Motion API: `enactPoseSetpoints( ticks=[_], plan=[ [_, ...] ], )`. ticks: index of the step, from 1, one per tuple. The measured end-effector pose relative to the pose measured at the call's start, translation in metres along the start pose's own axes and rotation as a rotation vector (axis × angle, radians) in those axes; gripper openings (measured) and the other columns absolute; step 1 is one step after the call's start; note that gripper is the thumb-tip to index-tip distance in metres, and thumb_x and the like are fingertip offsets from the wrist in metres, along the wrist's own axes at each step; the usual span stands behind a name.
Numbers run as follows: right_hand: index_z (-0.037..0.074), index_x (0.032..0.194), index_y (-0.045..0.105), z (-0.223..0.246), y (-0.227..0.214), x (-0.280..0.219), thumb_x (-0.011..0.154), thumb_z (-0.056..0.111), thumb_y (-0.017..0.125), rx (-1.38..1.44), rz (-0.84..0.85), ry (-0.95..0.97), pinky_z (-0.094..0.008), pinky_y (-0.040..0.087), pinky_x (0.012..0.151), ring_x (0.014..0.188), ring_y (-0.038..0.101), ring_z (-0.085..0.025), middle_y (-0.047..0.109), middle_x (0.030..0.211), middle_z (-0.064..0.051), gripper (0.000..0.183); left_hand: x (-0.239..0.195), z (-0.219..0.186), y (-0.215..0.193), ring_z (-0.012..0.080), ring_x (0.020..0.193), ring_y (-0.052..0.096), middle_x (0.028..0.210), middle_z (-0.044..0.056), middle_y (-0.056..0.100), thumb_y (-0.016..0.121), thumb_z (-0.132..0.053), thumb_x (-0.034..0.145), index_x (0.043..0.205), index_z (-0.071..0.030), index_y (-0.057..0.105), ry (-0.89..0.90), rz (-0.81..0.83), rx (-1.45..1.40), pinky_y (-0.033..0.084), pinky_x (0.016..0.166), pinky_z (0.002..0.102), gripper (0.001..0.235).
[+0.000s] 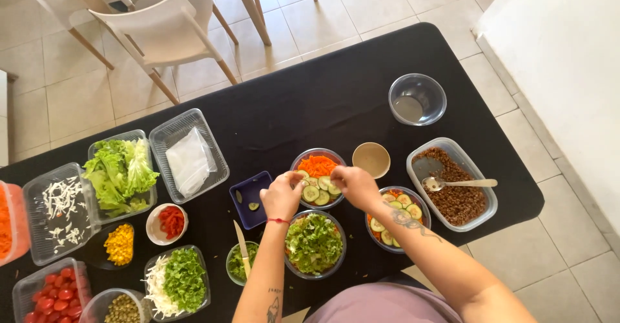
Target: The person arranges sliced cucumbers into bowls containing shredded carrots and then adds chopped lettuce. They use a knife to chop additional lettuce leaves into a small bowl and transfer the contents into the salad bowls.
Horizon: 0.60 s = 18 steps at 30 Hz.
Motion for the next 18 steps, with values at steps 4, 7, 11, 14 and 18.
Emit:
enactPoseSetpoints(
  ticks=[4,7,11,14,18],
  plan=[
    [0.021,0.092,0.064,-0.005,0.044,0.002,0.081,0.022,0.062,0.036,0.089,0.017,-0.041,0.052,0.076,0.087,0.065,-0.03,0.071,0.086,-0.003,0.011,0.002,0.022,0.015,0.0098,0.098,0.063,0.093,-0.015,0.067,0.057,-0.038,0.084,0.096,-0.038,0.064,-0.034,-0.038,0.162,0.037,0.088,0.034,0.014],
    [0.025,0.083,0.063,-0.022,0.069,0.011,0.079,0.027,0.063,-0.164,0.062,0.024,-0.032,0.053,0.07,0.085,0.064,-0.021,0.067,0.081,0.003,0.004,0.006,0.028,0.015,0.0109,0.079,0.065,0.086,-0.017,0.06,0.06,-0.04,0.08,0.083,-0.038,0.064,-0.006,-0.204,0.297,0.038,0.08,0.032,0.006],
    [0.027,0.08,0.058,-0.027,0.083,0.018,0.074,0.027,0.065,-0.386,-0.06,-0.122,-0.029,0.052,0.064,0.079,0.06,-0.017,0.057,0.076,0.007,0.009,0.007,0.012,0.016,0.0141,0.075,0.063,0.089,-0.013,0.053,0.055,-0.031,0.083,0.083,-0.034,0.064,0.122,-0.365,0.396,0.034,0.077,0.032,0.01],
    [0.026,0.085,0.055,-0.019,0.069,0.015,0.072,0.024,0.066,-0.42,-0.094,-0.154,-0.029,0.052,0.062,0.079,0.06,-0.017,0.056,0.078,0.006,0.017,0.018,0.011,0.037,0.0165,0.073,0.061,0.092,-0.01,0.051,0.053,-0.027,0.083,0.084,-0.033,0.065,0.211,-0.44,0.474,0.033,0.075,0.034,0.013],
    [0.027,0.089,0.055,-0.022,0.042,0.011,0.076,0.021,0.063,-0.379,-0.126,-0.146,-0.029,0.052,0.064,0.078,0.059,-0.018,0.054,0.077,0.005,0.017,0.024,0.009,0.048,0.0178,0.068,0.056,0.09,-0.009,0.047,0.051,-0.026,0.083,0.076,-0.031,0.062,0.246,-0.44,0.508,0.03,0.073,0.036,0.014]
  ],
)
Point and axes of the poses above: each hand's wrist, its own x-axis towards the middle knuckle, its own y-axis out of the palm, z = x × y, the point moved 9 cm from there along x, towards the middle knuckle
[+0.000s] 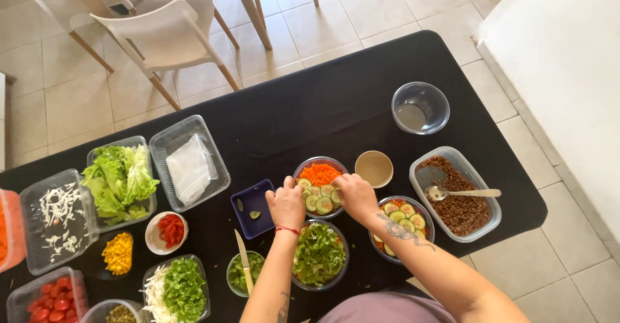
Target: The person arranges sliced cucumbers into bowls containing shredded carrots and then adds chopped lettuce. They use a knife to chop additional lettuce leaves into a small bowl and transfer the contents into the salad bowls.
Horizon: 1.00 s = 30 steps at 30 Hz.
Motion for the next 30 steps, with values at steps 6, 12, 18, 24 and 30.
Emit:
enactPoseSetpoints(
  ticks=[6,12,18,24,30],
  plan=[
    [0.027,0.091,0.058,-0.024,-0.027,-0.002,0.078,0.02,0.061,0.1,-0.049,0.124,-0.03,0.053,0.067,0.08,0.058,-0.019,0.053,0.078,0.004,0.014,0.018,-0.009,-0.005,0.0162,0.07,0.051,0.094,-0.008,0.046,0.053,-0.021,0.083,0.078,-0.028,0.059,0.076,-0.078,0.035,0.029,0.072,0.036,0.011],
    [0.026,0.087,0.062,-0.01,-0.025,-0.004,0.076,0.022,0.064,-0.005,-0.106,-0.002,-0.03,0.05,0.065,0.08,0.053,-0.019,0.051,0.081,0.003,0.011,0.024,-0.019,0.024,0.0197,0.071,0.044,0.099,-0.005,0.044,0.053,-0.007,0.081,0.079,-0.023,0.055,0.167,-0.112,0.084,0.029,0.074,0.04,0.016],
    [0.025,0.087,0.062,-0.01,-0.01,-0.007,0.074,0.022,0.066,0.022,-0.105,-0.005,-0.031,0.049,0.065,0.08,0.053,-0.02,0.051,0.082,0.003,0.014,0.029,-0.011,0.025,0.0176,0.071,0.046,0.105,-0.007,0.046,0.054,-0.01,0.079,0.094,-0.026,0.053,0.131,-0.069,0.079,0.028,0.072,0.039,0.021],
    [0.029,0.096,0.063,0.011,-0.009,-0.005,0.077,0.019,0.06,0.027,-0.067,-0.115,-0.029,0.047,0.065,0.084,0.052,-0.018,0.054,0.088,0.004,0.022,0.033,-0.002,0.027,0.0163,0.072,0.05,0.094,-0.008,0.047,0.056,-0.019,0.083,0.089,-0.027,0.056,0.08,0.054,0.039,0.028,0.073,0.038,0.01],
    [0.028,0.108,0.061,0.062,-0.008,-0.005,0.076,0.017,0.062,-0.033,0.021,-0.269,-0.038,0.041,0.08,0.104,0.049,-0.023,0.057,0.113,-0.001,0.034,0.038,0.0,0.025,0.0137,0.069,0.051,0.078,-0.012,0.045,0.058,-0.03,0.081,0.085,-0.032,0.052,0.075,0.108,0.0,0.028,0.074,0.04,0.007]
  ],
)
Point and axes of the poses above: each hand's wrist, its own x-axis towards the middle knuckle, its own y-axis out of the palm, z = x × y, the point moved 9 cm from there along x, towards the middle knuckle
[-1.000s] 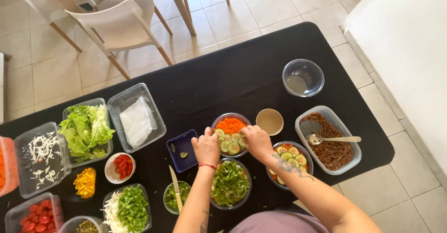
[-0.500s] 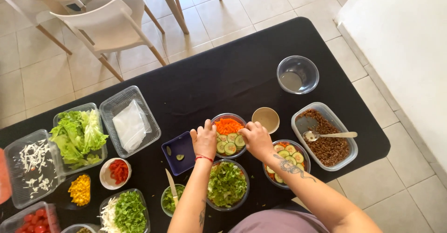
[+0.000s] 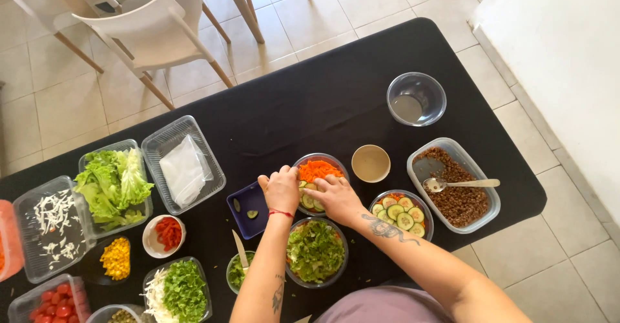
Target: The person arranges sliced cucumbers into bowls containing shredded carrots and then adds chopped lettuce. They use a knife to chop additional lettuce leaves into a small bowl and transfer the contents into the salad bowls.
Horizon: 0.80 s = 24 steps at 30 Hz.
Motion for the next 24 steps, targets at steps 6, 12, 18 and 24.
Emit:
enactPoseSetpoints(
  ticks=[6,12,18,24],
  plan=[
    [0.029,0.11,0.059,-0.008,0.014,0.002,0.074,0.016,0.066,0.021,0.062,0.032,-0.038,0.039,0.08,0.107,0.046,-0.023,0.051,0.118,0.001,0.039,-0.006,0.006,-0.058,0.0145,0.076,0.058,0.077,-0.011,0.056,0.052,-0.034,0.087,0.086,-0.034,0.048,-0.082,-0.007,0.0,0.031,0.078,0.038,0.004],
    [0.031,0.096,0.061,-0.058,-0.012,-0.009,0.078,0.014,0.055,0.023,-0.227,0.116,-0.028,0.043,0.065,0.089,0.053,-0.016,0.055,0.094,0.008,0.026,-0.016,0.007,-0.015,0.0131,0.077,0.063,0.07,-0.015,0.06,0.054,-0.036,0.085,0.077,-0.039,0.054,-0.051,0.172,-0.038,0.03,0.082,0.041,0.009],
    [0.03,0.088,0.063,-0.072,-0.017,-0.022,0.08,0.016,0.058,0.048,-0.205,0.204,-0.028,0.045,0.064,0.082,0.055,-0.016,0.056,0.086,0.009,0.016,-0.029,-0.008,0.0,0.0125,0.074,0.058,0.069,-0.013,0.056,0.055,-0.034,0.085,0.076,-0.037,0.054,-0.017,0.142,-0.054,0.03,0.081,0.037,0.009],
    [0.029,0.086,0.064,-0.063,-0.026,-0.027,0.077,0.017,0.062,0.067,-0.19,0.204,-0.029,0.046,0.065,0.082,0.056,-0.015,0.057,0.084,0.008,0.015,-0.032,-0.007,0.007,0.0116,0.079,0.059,0.077,-0.014,0.056,0.062,-0.035,0.081,0.081,-0.036,0.052,-0.023,0.184,-0.044,0.031,0.082,0.038,0.01]
  ],
)
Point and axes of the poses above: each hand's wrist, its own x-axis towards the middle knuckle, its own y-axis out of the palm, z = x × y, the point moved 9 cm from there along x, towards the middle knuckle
